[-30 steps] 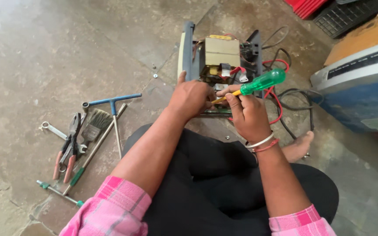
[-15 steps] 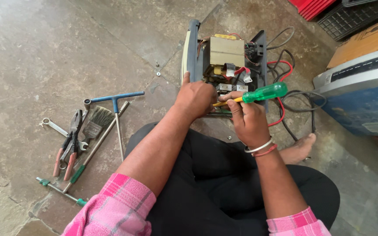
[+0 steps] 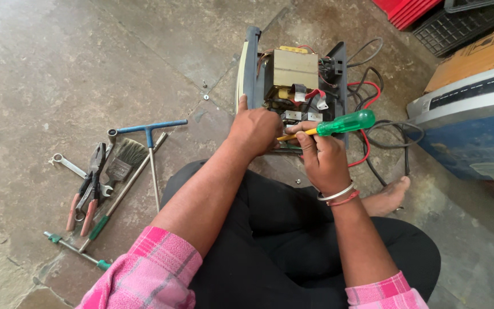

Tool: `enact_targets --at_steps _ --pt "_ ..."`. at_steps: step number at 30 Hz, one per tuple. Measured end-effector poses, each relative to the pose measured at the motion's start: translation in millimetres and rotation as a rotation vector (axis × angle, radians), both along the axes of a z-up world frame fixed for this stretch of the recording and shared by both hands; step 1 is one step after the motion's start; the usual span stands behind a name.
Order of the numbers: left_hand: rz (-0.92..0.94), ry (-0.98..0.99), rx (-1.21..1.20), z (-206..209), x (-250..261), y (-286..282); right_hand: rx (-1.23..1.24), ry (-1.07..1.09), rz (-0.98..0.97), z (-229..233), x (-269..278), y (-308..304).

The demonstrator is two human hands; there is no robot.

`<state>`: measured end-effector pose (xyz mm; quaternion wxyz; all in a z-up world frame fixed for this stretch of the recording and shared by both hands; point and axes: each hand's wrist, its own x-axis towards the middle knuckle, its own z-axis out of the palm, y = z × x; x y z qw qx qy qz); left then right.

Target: The person sits on the floor and uses a screwdriver to adjust and tighten connections on the internal circuit board of an open electronic device. They manipulate wires and components within the chassis while surrounded by various batteries and tools.

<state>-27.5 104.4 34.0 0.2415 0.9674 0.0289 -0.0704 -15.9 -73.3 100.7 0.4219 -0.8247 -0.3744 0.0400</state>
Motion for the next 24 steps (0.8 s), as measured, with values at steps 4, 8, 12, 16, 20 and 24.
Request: enact_targets --at_steps 4,8,12,16,20,24 --pt "0.004 0.014 0.002 0.1 -0.5 -0.3 0.014 -0.061 0.025 0.5 -0.3 0.0" --pt "0.010 0.000 -0.004 -0.8 -1.6 1.0 0.016 -0.027 0.007 0.9 -1.7 1.8" --pt "0.012 0.023 -0.018 2.9 -3.4 2.7 -0.038 0.039 -0.017 0.9 -0.6 -0.2" --pt "0.006 0.052 -0.003 6.6 -3.6 2.9 0.024 0.018 0.109 -1.5 1.6 -4.1" --pt "0.002 0.048 -0.010 9.5 -5.3 3.6 0.005 0.026 0.113 -2.0 2.2 -6.0" --pt "0.012 0.064 -0.066 13.1 -6.0 4.4 -0.058 -0.068 -0.114 -7.7 1.7 -0.6"
